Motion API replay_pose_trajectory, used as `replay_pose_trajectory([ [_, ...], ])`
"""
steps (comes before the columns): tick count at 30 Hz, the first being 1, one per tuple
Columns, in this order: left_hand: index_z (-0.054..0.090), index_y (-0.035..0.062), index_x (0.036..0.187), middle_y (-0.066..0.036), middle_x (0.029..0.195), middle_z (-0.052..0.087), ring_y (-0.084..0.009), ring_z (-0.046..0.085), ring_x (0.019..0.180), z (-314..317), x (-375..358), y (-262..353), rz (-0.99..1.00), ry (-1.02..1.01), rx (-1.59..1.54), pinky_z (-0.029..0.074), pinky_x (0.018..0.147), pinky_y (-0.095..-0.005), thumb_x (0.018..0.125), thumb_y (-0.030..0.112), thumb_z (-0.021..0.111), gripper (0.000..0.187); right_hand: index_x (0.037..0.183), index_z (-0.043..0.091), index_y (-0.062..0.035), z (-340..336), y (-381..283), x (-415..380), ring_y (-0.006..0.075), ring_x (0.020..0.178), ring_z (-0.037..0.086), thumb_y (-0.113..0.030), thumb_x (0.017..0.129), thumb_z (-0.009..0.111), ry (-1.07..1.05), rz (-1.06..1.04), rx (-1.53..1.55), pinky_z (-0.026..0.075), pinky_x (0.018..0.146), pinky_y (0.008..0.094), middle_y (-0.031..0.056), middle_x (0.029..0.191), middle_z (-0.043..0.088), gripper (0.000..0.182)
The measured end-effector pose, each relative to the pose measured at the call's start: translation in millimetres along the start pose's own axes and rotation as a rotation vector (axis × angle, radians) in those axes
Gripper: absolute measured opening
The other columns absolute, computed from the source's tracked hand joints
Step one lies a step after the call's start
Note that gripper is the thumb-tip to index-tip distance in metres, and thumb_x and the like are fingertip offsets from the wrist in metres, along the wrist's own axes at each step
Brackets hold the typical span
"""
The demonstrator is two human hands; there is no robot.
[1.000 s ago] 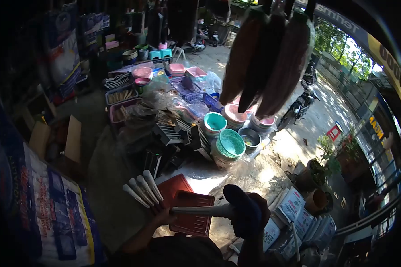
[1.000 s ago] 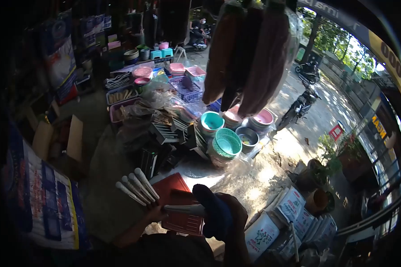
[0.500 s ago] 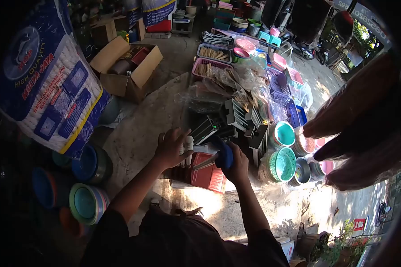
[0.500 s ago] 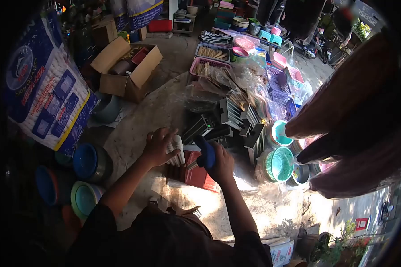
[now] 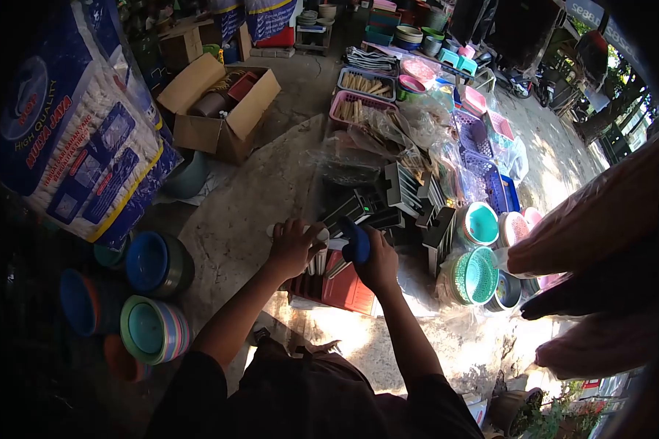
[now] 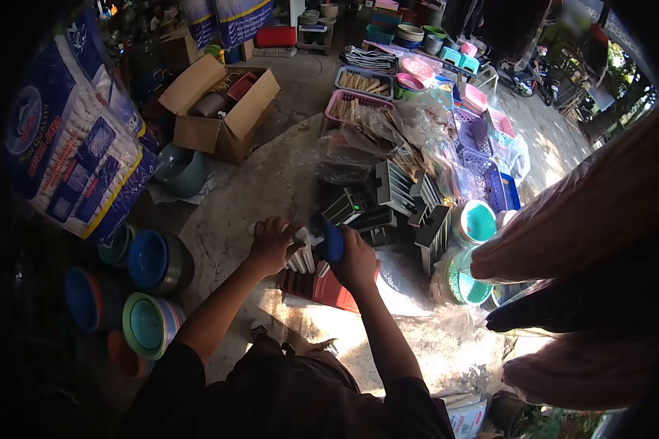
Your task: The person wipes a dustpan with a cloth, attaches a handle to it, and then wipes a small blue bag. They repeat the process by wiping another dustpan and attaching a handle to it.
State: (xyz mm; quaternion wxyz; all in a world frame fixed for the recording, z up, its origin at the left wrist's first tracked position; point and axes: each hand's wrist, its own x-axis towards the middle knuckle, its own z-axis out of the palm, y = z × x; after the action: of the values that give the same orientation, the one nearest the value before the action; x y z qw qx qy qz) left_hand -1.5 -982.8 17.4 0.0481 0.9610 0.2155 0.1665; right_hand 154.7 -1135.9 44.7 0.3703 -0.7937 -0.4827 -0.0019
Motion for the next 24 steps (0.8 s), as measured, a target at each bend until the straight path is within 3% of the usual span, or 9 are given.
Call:
replay_pose_trajectory([
  [7,0.046,0.0215,0.133,-0.01,0.117,0.048,-0.0294,0.042,0.116,0,8,5,0.016,-0.048,-0.003,0.032,0.092,-0.0491,0.087,0.041,0.063,0.053,0.124,0.049,-0.0104,31,19,-3,0.0408,0.096,0.063,-0.025,0.076,0.075,-0.063,0.008,0.089,0.051,0.078,0.0473,0.0199,0.108,0.064,0.057],
  [12,0.046,0.0215,0.133,-0.01,0.118,0.048,-0.0297,0.041,0.117,-6,15,2,-0.02,-0.08,-0.008,0.032,0.093,-0.0494,0.087,0.041,0.063,0.053,0.127,0.049,-0.006,31,20,3,0.0402,0.095,0.064,-0.022,0.078,0.069,-0.128,0.098,0.194,0.051,0.078,0.0441,0.0215,0.105,0.064,0.056],
  [14,0.046,0.0214,0.133,-0.01,0.119,0.048,-0.0298,0.041,0.117,-11,16,-2,-0.042,-0.116,-0.012,0.032,0.093,-0.0496,0.087,0.04,0.064,0.053,0.123,0.053,-0.0038,34,34,0,0.0408,0.092,0.064,-0.023,0.081,0.067,-0.09,0.093,0.259,0.051,0.078,0.0422,0.0215,0.101,0.065,0.049],
  [16,0.045,0.0209,0.133,-0.01,0.12,0.047,-0.0303,0.041,0.117,-12,12,-6,0.007,-0.123,-0.022,0.031,0.093,-0.0505,0.087,0.039,0.064,0.053,0.124,0.053,-0.0027,32,42,-8,0.0392,0.092,0.065,-0.022,0.079,0.066,0.053,0.075,0.21,0.052,0.078,0.0423,0.0202,0.108,0.063,0.051],
  [18,0.042,0.0218,0.137,-0.012,0.124,0.045,-0.0302,0.04,0.121,-12,9,-7,-0.007,-0.168,-0.077,0.029,0.096,-0.0515,0.087,0.038,0.065,0.057,0.117,0.057,0.0001,19,35,-23,0.0278,0.081,0.066,-0.022,0.087,0.064,0.125,0.288,0.517,0.051,0.072,0.035,0.0169,0.096,0.066,0.038],
  [19,0.039,0.0228,0.14,-0.013,0.128,0.043,-0.03,0.038,0.124,-13,5,-6,0.021,-0.141,-0.094,0.027,0.098,-0.0519,0.087,0.038,0.065,0.061,0.111,0.059,0.0012,17,31,-34,0.0154,0.074,0.06,-0.023,0.094,0.061,0.302,0.238,0.607,0.048,0.067,0.0286,0.0113,0.088,0.064,0.03],
  [20,0.036,0.0237,0.143,-0.014,0.132,0.041,-0.0298,0.036,0.128,-16,2,-6,0.048,-0.115,-0.109,0.025,0.1,-0.0523,0.087,0.038,0.066,0.065,0.11,0.059,0.0003,13,32,-47,0.01,0.076,0.057,-0.021,0.097,0.059,0.363,0.284,0.685,0.047,0.066,0.0249,0.0055,0.089,0.063,0.025],
  [22,0.031,0.0252,0.147,-0.015,0.141,0.034,-0.0293,0.032,0.134,-26,-5,-3,0.023,-0.117,-0.103,0.022,0.104,-0.0533,0.087,0.037,0.066,0.071,0.112,0.058,-0.0015,11,39,-72,0.0102,0.076,0.058,-0.022,0.098,0.057,0.482,0.298,0.808,0.047,0.066,0.0241,0.0037,0.09,0.063,0.025],
  [24,0.029,0.0256,0.148,-0.016,0.145,0.029,-0.0297,0.029,0.137,-38,-13,-1,0.024,-0.034,-0.096,0.021,0.104,-0.0545,0.087,0.037,0.065,0.072,0.117,0.055,-0.003,10,47,-105,0.0117,0.081,0.06,-0.021,0.099,0.056,0.548,0.543,0.977,0.049,0.069,0.0261,0.0038,0.095,0.063,0.026],
])
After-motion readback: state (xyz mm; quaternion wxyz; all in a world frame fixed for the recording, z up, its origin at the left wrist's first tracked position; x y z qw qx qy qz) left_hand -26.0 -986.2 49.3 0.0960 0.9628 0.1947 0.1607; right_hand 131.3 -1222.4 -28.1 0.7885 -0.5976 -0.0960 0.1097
